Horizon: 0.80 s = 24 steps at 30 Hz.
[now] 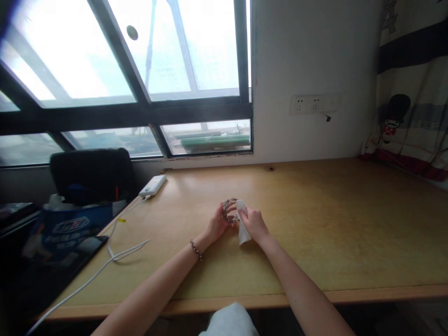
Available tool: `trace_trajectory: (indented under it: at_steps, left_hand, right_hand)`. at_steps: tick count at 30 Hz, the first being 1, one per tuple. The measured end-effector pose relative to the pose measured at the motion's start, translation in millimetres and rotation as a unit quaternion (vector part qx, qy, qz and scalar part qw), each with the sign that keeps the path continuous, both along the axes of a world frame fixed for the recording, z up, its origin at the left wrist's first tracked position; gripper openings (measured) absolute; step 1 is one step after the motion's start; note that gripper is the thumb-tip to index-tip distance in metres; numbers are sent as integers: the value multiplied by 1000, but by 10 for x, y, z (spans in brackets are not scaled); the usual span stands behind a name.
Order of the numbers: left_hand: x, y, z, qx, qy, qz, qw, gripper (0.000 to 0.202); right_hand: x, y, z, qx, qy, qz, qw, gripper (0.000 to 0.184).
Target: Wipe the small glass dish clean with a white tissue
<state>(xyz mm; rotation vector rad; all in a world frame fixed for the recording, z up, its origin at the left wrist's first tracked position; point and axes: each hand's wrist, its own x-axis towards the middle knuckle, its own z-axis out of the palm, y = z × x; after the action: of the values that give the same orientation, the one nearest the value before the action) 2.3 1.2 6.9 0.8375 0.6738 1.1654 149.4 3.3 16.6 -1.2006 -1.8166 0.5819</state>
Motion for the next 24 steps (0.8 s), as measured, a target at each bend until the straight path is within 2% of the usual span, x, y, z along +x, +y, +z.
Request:
trace_trajectory:
  at_steps: [3, 6, 12, 16, 19, 21, 24]
  left_hand:
    - [31, -19, -18, -2, 26, 11, 1000, 46]
    - [67, -45, -44, -7, 35, 15, 999, 48]
    - [70, -100, 3, 57, 96, -46, 993, 53]
    - [56, -107, 28, 85, 137, -76, 984, 62]
    - [62, -120, 56, 81, 137, -53, 986, 68]
    - [71, -142, 88, 76, 114, -20, 990, 76]
    - [83, -177, 135, 76, 86, 14, 993, 83]
  right_hand:
    - [0, -9, 3, -1, 3, 24, 1000, 24]
    - [13, -15, 10, 10, -2, 4, 1000, 26]
    - [19, 23, -51, -12, -18, -76, 997, 31]
    - [8, 36, -73, -45, -10, -96, 994, 36]
    - [-8, 49, -100, -91, 24, -95, 991, 38]
    - [-24, 62, -136, -150, 79, -69, 983, 37]
    - [-55, 71, -189, -253, 195, 7, 947, 34]
